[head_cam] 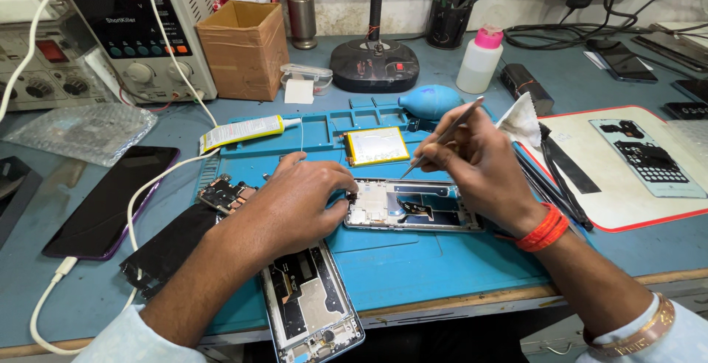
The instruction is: The person repairs a disassembled smartphone on a blue repair mat. They use tweezers to lift and reposition small internal components, press a black flex cable and battery assembly into the phone midframe, and use a screwdriver to drive screws into the frame while handling the phone chassis and its parts.
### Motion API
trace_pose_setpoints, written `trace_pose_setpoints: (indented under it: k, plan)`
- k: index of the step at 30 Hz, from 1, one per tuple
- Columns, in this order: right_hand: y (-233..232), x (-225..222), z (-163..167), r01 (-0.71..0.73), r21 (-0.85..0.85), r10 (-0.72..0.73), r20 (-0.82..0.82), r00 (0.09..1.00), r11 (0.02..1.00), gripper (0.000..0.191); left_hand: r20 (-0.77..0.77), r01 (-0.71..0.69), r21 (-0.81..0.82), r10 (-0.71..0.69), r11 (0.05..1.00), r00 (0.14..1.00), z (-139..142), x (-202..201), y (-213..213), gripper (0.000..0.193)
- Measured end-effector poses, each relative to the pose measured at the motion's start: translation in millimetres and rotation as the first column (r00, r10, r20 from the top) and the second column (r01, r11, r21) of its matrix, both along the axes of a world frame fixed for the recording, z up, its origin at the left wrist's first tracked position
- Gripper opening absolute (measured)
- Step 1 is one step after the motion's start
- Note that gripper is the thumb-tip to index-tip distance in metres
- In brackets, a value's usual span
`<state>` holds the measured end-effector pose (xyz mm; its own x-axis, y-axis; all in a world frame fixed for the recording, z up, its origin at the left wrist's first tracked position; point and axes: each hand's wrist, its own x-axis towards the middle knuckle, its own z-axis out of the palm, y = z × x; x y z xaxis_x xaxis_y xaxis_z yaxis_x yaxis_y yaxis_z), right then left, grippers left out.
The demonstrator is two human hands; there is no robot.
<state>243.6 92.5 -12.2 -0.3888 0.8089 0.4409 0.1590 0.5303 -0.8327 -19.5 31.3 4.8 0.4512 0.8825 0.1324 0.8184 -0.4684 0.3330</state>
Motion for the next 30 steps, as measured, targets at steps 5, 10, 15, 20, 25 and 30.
trace_pose_setpoints:
  k: [5, 10, 15, 20, 25, 30]
  plan:
    - [-1.3, 6.4, 5.7, 0.023, -0.012, -0.024, -0.134, 0.991, 1.000, 0.020, 0.011, 0.014, 0.159, -0.016, 0.987, 1.000, -4.2, 6.2, 3.6, 0.029]
    - [-1.6, 7.9, 3.3, 0.031, -0.016, -0.033, -0.164, 0.986, 0.999, 0.021, 0.030, 0.008, 0.269, -0.017, 0.963, 0.999, -9.8, 25.1, 20.7, 0.026]
    - [0.4, 6.9, -2.3, -0.031, -0.014, 0.028, -0.169, 0.985, 0.999, 0.024, -0.120, 0.001, 0.261, 0.031, 0.965, 0.992, -16.0, 53.6, 42.3, 0.014]
    - [0.3, 8.8, -5.3, -0.013, -0.030, 0.008, -0.162, 0.987, 0.999, 0.023, -0.134, 0.021, 0.367, 0.030, 0.930, 0.991, -25.2, 53.2, 42.5, 0.019]
    - [1.2, 7.4, -6.5, 0.007, -0.015, -0.009, -0.137, 0.991, 1.000, 0.025, -0.162, 0.038, 0.446, 0.039, 0.894, 0.986, -30.6, 53.3, 32.4, 0.013]
    - [0.9, 9.0, -5.2, 0.079, 0.013, -0.076, -0.130, 0.989, 0.997, 0.025, -0.186, 0.022, 0.436, 0.067, 0.900, 0.980, -31.2, 56.1, 23.3, 0.009]
